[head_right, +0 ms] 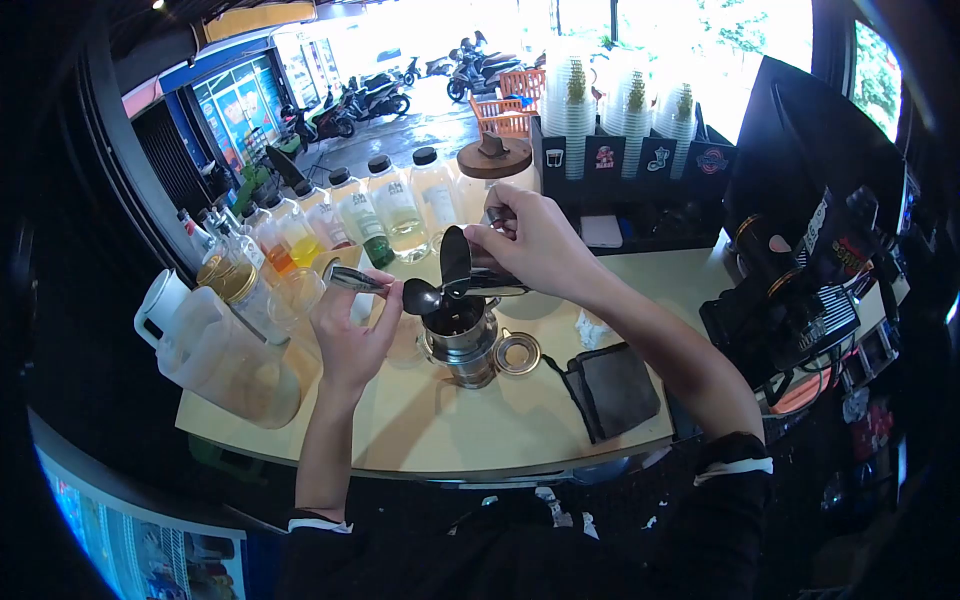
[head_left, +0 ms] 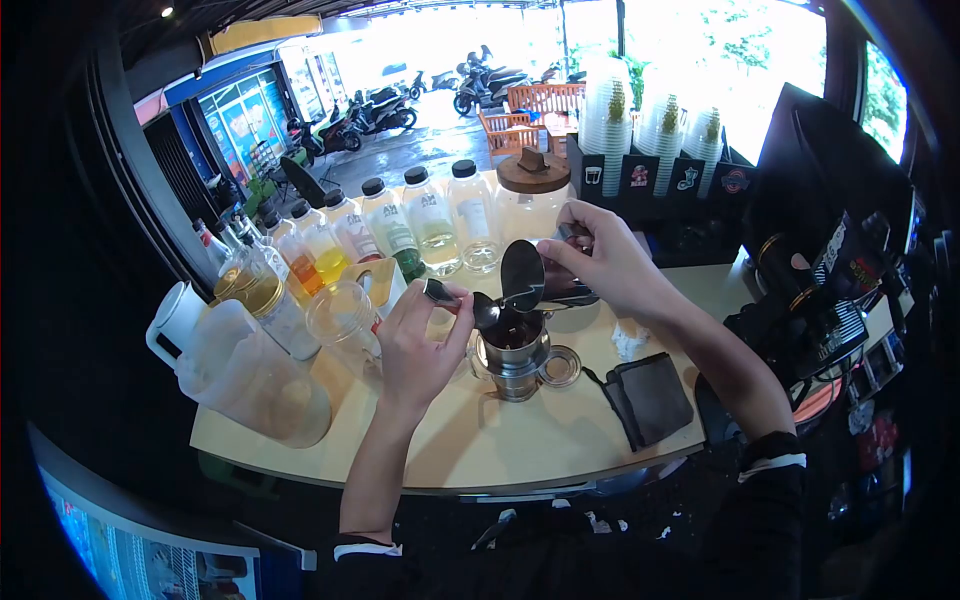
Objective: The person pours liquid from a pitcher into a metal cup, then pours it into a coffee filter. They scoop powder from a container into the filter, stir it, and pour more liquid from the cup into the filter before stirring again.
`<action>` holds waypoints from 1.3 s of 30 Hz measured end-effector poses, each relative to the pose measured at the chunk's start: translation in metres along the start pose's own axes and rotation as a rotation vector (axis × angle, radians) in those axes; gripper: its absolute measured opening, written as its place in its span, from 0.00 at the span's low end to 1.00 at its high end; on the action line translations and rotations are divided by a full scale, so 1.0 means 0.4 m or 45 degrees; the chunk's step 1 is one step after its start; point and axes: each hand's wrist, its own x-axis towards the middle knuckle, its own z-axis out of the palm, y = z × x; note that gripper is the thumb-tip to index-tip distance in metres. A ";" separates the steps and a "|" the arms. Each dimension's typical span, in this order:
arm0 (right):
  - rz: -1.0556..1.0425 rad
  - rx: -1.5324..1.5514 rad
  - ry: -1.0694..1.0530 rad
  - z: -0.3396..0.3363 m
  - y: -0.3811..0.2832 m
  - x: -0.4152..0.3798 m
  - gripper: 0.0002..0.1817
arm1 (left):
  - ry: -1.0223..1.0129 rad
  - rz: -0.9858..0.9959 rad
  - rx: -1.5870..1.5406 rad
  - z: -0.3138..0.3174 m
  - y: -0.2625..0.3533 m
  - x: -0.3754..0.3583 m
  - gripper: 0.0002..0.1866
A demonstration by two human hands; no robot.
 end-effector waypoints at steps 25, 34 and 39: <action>0.065 0.202 0.000 -0.015 0.010 -0.007 0.12 | 0.013 0.086 0.120 -0.018 0.009 0.004 0.07; -0.056 0.020 -0.041 0.010 -0.002 0.008 0.13 | 0.010 0.060 0.133 -0.031 0.017 -0.002 0.07; -0.080 -0.012 -0.036 0.021 -0.008 0.016 0.13 | 0.016 0.059 0.135 -0.036 0.020 -0.004 0.07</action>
